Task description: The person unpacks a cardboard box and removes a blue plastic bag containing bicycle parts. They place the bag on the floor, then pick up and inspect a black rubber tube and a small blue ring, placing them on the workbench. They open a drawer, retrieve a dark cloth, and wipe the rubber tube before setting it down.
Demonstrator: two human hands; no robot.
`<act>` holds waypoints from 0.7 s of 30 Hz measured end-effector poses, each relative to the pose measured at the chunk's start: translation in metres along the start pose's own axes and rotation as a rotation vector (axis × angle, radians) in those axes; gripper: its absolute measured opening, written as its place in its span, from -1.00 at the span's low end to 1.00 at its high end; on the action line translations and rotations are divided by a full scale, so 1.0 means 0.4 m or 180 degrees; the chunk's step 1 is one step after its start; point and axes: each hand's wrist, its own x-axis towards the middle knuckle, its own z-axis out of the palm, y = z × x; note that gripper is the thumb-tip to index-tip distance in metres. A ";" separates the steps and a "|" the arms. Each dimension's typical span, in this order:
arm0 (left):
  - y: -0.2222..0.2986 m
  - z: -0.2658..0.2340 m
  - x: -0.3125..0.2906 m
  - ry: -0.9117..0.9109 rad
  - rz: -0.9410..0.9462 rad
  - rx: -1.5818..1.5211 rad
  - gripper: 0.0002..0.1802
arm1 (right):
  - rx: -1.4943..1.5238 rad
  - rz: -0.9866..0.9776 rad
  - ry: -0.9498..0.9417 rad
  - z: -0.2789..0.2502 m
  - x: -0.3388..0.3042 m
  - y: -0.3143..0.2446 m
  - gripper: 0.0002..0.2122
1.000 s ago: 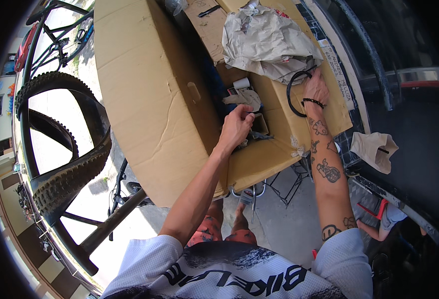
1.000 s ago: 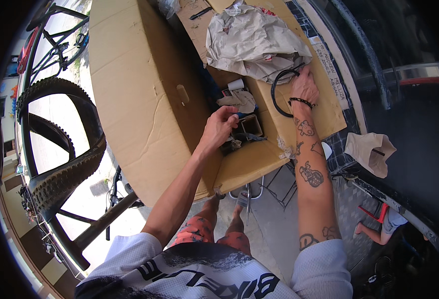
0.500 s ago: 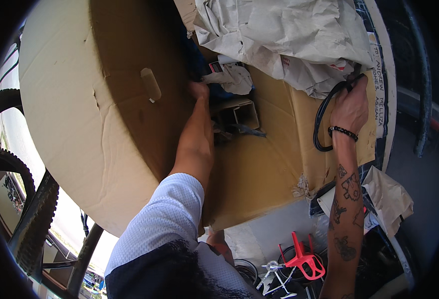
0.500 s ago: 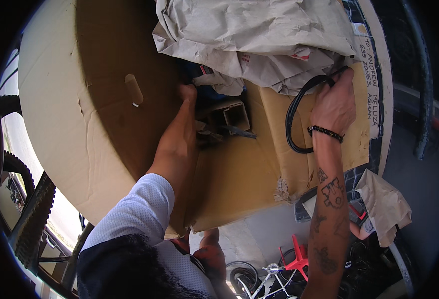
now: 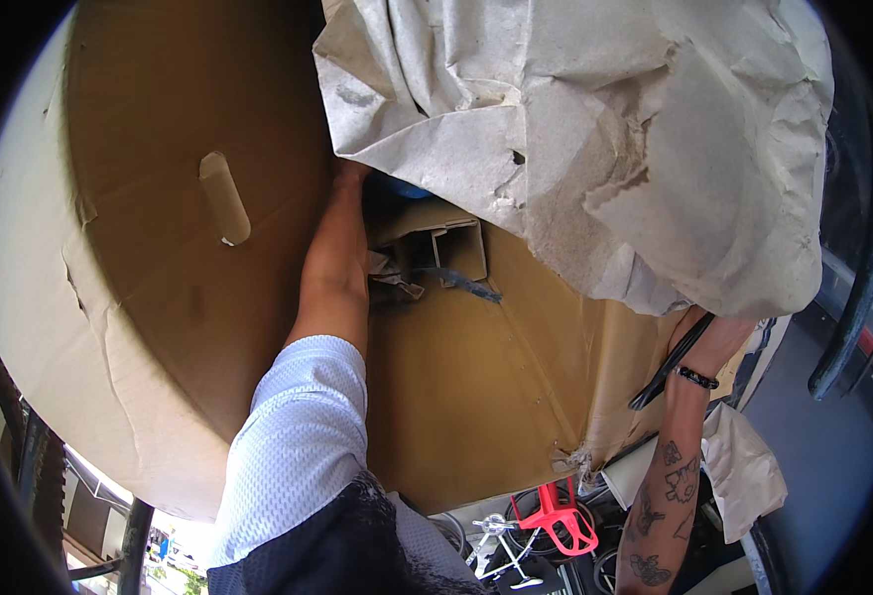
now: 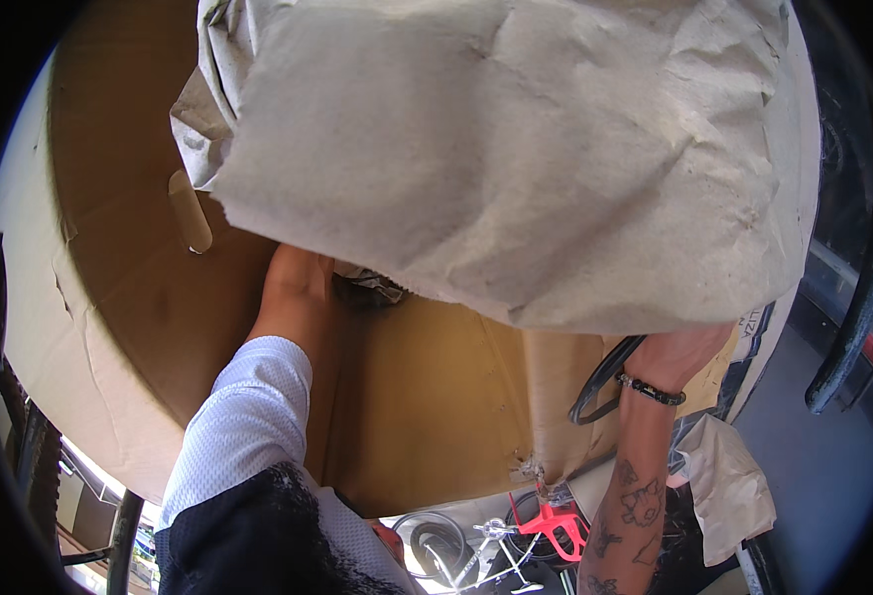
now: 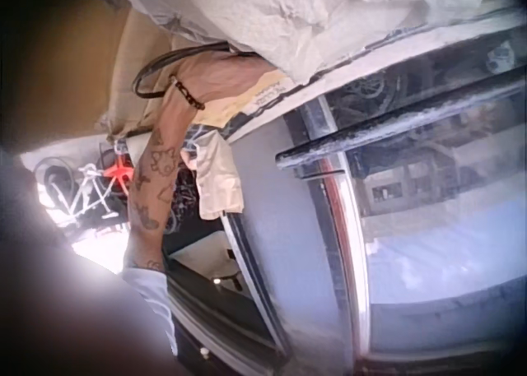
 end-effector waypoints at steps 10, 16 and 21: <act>-0.035 0.030 0.020 -0.0080 0.0023 0.0007 -0.47 | 0.0046 -0.0279 0.0131 -0.026 -0.001 -0.038 -0.72; 0.007 -0.027 0.028 -0.0111 0.0376 -0.0019 -0.47 | 0.0064 -0.0178 0.0253 -0.019 0.033 -0.098 -0.73; 0.067 -0.117 -0.141 0.0052 0.0635 0.0058 -0.46 | -0.0013 0.0070 0.0350 -0.010 0.064 -0.140 -0.84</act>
